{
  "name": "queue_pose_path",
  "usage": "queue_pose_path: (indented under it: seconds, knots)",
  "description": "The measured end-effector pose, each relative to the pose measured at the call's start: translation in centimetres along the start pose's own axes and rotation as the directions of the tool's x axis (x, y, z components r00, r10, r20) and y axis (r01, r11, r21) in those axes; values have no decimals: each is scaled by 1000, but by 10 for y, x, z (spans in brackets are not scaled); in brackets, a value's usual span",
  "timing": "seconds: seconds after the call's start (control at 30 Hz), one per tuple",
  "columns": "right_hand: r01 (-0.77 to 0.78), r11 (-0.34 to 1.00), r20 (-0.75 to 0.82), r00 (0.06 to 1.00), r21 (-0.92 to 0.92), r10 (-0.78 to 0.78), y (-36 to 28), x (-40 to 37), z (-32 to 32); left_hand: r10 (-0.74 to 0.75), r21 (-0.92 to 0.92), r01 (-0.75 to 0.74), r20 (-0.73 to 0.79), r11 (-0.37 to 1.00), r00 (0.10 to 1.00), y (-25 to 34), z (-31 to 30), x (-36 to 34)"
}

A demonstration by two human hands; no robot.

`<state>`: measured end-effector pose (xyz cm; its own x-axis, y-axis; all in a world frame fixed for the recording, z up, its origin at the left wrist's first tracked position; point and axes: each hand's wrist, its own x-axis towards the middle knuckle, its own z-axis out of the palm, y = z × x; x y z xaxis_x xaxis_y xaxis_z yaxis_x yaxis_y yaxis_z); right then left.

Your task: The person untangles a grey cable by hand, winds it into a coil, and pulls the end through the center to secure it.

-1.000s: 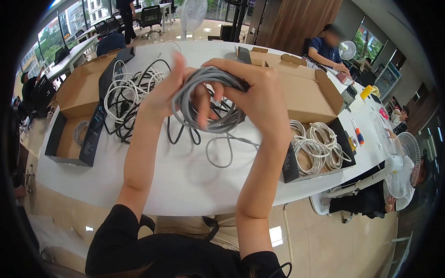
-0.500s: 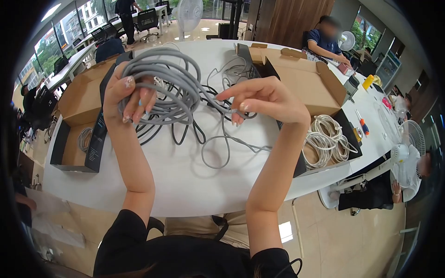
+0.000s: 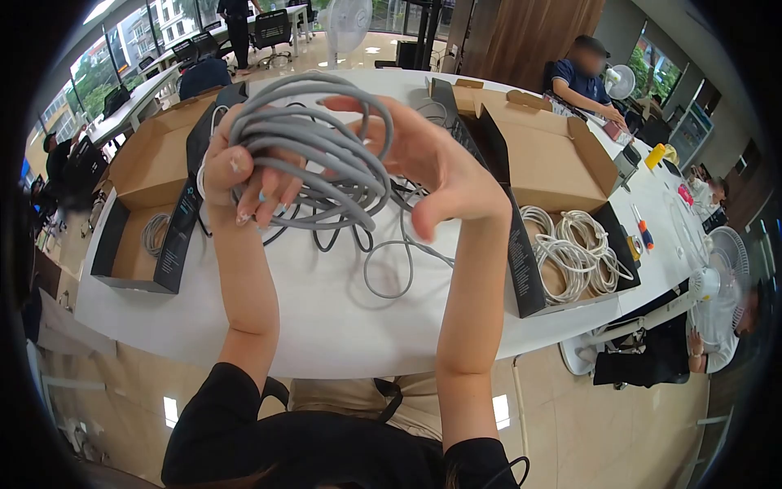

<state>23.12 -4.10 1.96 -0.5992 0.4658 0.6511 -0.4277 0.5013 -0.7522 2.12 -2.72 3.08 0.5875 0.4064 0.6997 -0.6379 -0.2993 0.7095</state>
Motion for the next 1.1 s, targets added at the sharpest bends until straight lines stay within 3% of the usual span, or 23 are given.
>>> queue_pose_path:
  seconds: [0.1,0.13,0.23,0.37,0.4,0.5,0.53,0.63,0.67,0.77,0.8,0.83,0.9,0.93,1.03,1.1]
  knots:
    - [-16,951,-142,989,-310,-29,-12,-1,2,84,136,-70,-101,988,991,-1,-1,8]
    - [39,956,-152,985,-290,-86,-14,2,6,126,79,-122,-41,989,991,-5,-8,13]
    - [129,918,-339,902,-375,-266,-13,12,20,224,113,-212,-112,971,968,-16,-5,24]
    - [21,660,-358,827,-751,-434,-22,15,25,211,218,-187,-93,958,973,-25,-10,28]
    - [9,617,-390,768,-787,-508,-21,17,28,194,246,-162,-113,956,974,-24,-10,27]
    - [-239,457,-408,856,-857,-318,-34,2,23,46,526,-3,-69,851,997,-11,-7,22]
    - [-242,502,-415,870,-830,-266,-36,2,24,-82,496,106,-71,862,994,-8,-10,18]
    - [-160,364,-252,942,-917,-221,-33,5,29,-413,630,335,-26,700,910,-1,3,21]
    - [-169,368,-265,937,-914,-228,-35,7,33,-371,519,358,-84,776,925,-10,6,21]
    - [-169,523,-372,875,-835,-310,-30,8,26,-200,442,235,-125,866,972,-6,11,23]
    - [-44,686,-413,825,-727,-385,-25,10,25,-99,405,180,-212,896,972,-13,12,24]
    - [-202,718,-507,828,-666,-238,-30,7,24,-73,415,166,-230,895,970,-14,8,23]
    - [-501,704,-653,754,-502,71,-44,-5,22,-17,438,139,-271,888,962,-13,-1,23]
    - [-498,719,-652,754,-485,83,-43,-9,22,13,517,133,-269,845,963,-12,1,23]
    - [-464,697,-556,823,-546,112,-46,-14,10,154,506,58,-368,861,917,-14,7,25]
    - [-401,665,-531,847,-630,7,-46,-11,12,191,492,30,-392,870,900,-15,3,25]
